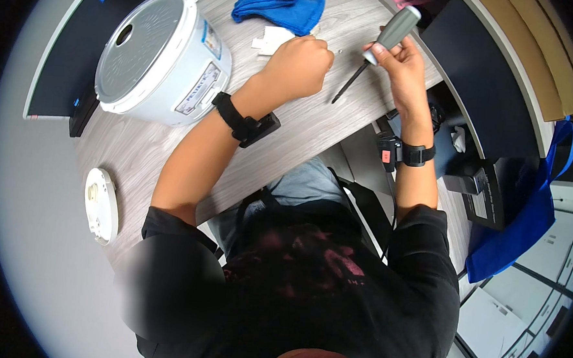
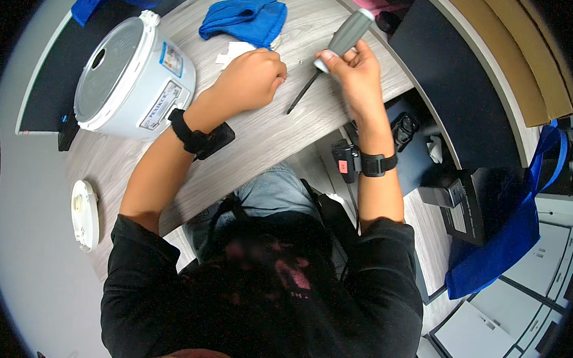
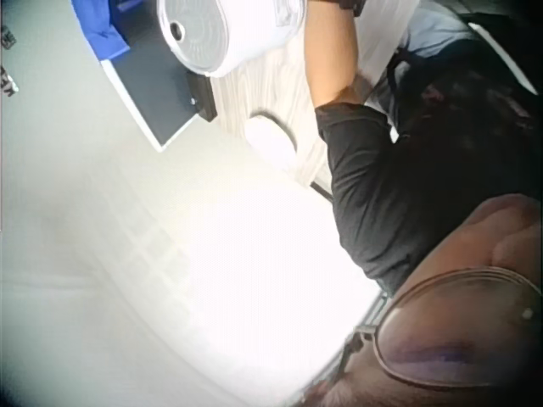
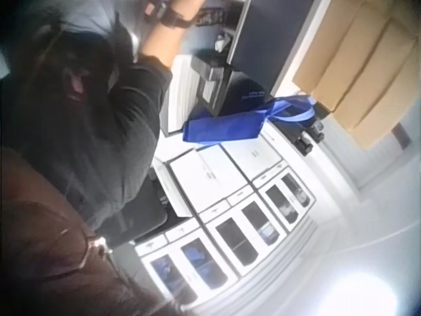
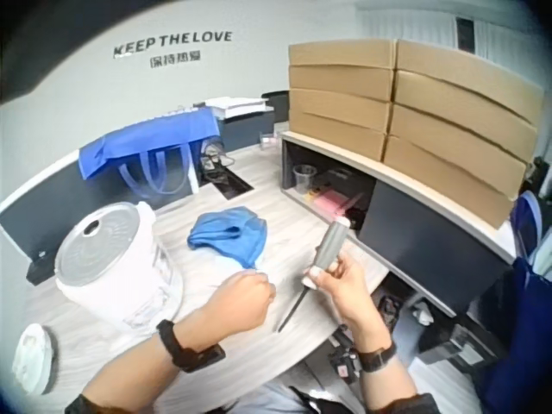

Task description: The person uses a screwdriver to remove screws from the lid of a white rice cooker, then removes the lid and wipes the rim with a blue cloth. The person continues to unscrew and remove the inner metal lid.

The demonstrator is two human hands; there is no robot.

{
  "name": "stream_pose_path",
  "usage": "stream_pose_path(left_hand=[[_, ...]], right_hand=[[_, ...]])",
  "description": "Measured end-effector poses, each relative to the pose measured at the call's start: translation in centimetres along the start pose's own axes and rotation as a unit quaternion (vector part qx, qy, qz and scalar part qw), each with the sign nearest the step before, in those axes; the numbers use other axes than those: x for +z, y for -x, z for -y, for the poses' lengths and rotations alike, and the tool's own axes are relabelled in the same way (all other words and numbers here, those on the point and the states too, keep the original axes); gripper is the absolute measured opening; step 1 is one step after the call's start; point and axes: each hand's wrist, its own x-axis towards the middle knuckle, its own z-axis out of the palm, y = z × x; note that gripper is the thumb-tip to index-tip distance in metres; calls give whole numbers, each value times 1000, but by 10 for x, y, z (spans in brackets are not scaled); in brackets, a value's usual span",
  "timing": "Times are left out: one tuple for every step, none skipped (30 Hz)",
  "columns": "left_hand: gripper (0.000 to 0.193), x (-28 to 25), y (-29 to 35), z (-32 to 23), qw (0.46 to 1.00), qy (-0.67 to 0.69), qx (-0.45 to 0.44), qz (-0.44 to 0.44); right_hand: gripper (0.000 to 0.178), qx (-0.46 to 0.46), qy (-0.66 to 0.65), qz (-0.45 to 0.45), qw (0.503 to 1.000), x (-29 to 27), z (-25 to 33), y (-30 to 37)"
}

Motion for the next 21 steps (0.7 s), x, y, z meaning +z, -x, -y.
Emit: stream_pose_path(left_hand=[[10,5,-7,2,1000,-17,-1,18],[11,9,-13,2,999,-24,2,29],[11,11,-18,2,999,-30,4,39],[11,14,-20,3,998,-37,2,50],[12,17,-23,3,998,-40,4,50],[12,20,-26,2,998,-44,6,51],[13,21,-27,2,997,-49,8,53],[13,23,-29,2,997,-54,10,56],[13,24,-31,2,997,-53,16,57],[13,24,-33,2,997,-52,22,58],[13,25,-34,2,997,-51,28,60],[13,25,-34,1,996,-54,29,62],[13,25,-36,0,996,-57,30,64],[13,25,-37,0,996,-60,32,65],[10,26,-37,0,996,-67,44,50],[7,26,-38,-1,995,-74,57,33],[6,27,-39,-1,994,-81,70,16],[6,27,-39,-1,994,-88,71,15],[6,26,-39,-3,993,-94,72,14],[6,25,-39,-5,992,-100,74,13],[6,25,-39,-6,992,-103,74,11]], right_hand=[[34,12,-15,-1,1000,0,-3,3],[32,33,-46,2,998,-4,-12,4],[31,37,-42,4,998,-8,-18,4],[30,42,-40,10,998,-8,-20,4],[28,47,-63,5,997,-6,-22,5],[26,63,-62,-5,996,-5,-21,7],[26,67,-62,-4,996,-5,-22,7],[25,71,-63,-3,995,-5,-23,8],[25,74,-66,1,995,-8,-27,8],[26,77,-71,6,994,-10,-33,7],[26,80,-76,10,994,-11,-37,7],[27,77,-83,8,994,-12,-39,8],[28,73,-89,7,993,-13,-40,8],[29,69,-95,5,993,-13,-40,8],[29,66,-101,5,993,-12,-41,8],[30,62,-105,6,992,-12,-41,9],[31,58,-110,6,992,-11,-42,9],[31,59,-110,9,992,-11,-42,9],[31,60,-108,11,992,-11,-43,9],[31,61,-106,13,992,-11,-43,9],[30,61,-104,15,993,-11,-43,9]])
